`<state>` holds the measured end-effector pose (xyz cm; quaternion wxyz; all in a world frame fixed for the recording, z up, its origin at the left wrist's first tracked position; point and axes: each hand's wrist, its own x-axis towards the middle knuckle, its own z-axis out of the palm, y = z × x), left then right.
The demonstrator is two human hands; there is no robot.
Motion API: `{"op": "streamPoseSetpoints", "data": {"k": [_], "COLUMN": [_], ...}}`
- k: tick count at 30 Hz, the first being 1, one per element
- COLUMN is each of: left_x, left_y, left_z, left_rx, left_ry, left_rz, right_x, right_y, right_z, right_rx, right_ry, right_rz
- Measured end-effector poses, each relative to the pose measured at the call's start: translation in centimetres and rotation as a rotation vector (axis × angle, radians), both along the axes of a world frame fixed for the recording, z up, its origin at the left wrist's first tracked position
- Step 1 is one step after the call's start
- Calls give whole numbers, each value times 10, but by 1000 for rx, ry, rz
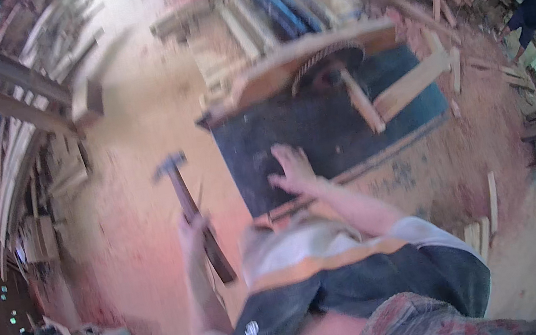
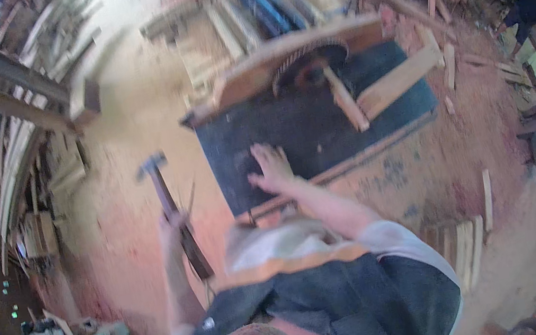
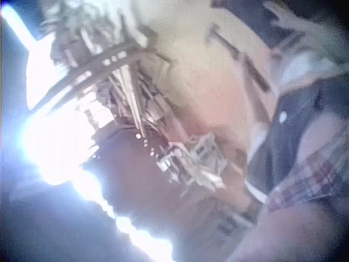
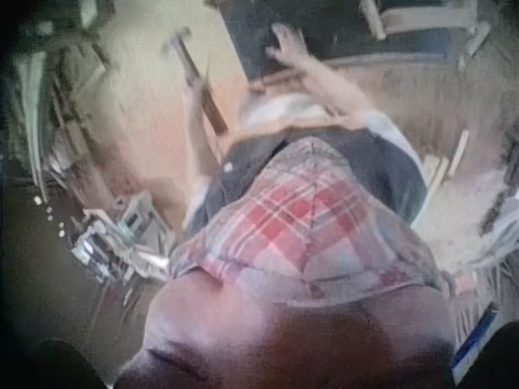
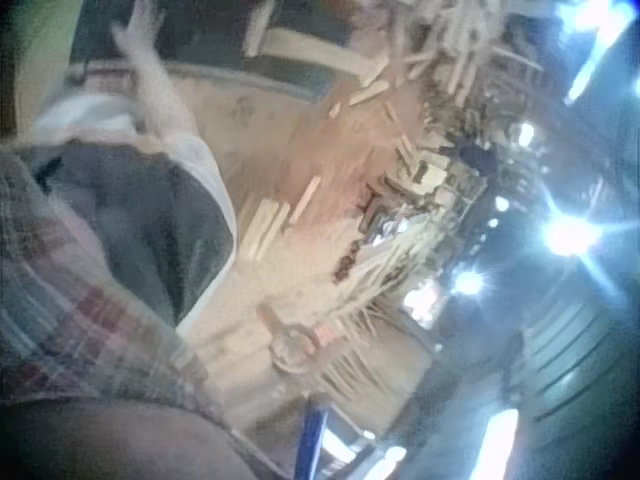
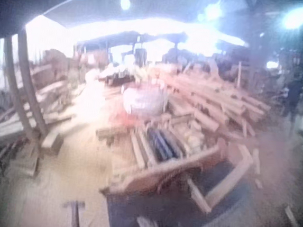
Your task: The person uses a hammer to split a long wooden plank with pre-cut grooves into smaller pieces. They repeatedly strike the plank, inspect the splits, and place the separated pieces on the floor.
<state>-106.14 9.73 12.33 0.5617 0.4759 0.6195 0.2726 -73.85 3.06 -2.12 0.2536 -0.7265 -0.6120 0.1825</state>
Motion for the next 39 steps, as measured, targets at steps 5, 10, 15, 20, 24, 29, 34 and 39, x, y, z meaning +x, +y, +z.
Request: {"op": "streamPoseSetpoints", "data": {"k": [5,10,15,20,24,29,34,39], "left_x": [28,58,105,171,185,176,182,159], "left_y": [98,214,345,403,402,414,414,457], "left_z": [25,-2,-25,-45,-57,-48,-49,-14], "left_rx": [82,36,88,75,61,-155,615,339], "left_ry": [-114,291,292,193,417,368,601,495], "left_rz": [-184,-544,-753,-851,-1236,-1362,-1523,-1100], "right_x": [-24,-42,-63,-88,-94,-97,-97,-95], "right_y": [10,32,70,99,110,110,108,108], "right_z": [2,11,11,3,-1,-5,-11,-13], "right_rx": [-118,-126,-157,-173,-165,-122,-68,-53], "right_ry": [-32,-34,-56,-102,-156,-180,-183,-229], "right_rz": [-137,-307,-502,-674,-744,-782,-813,-812]}}
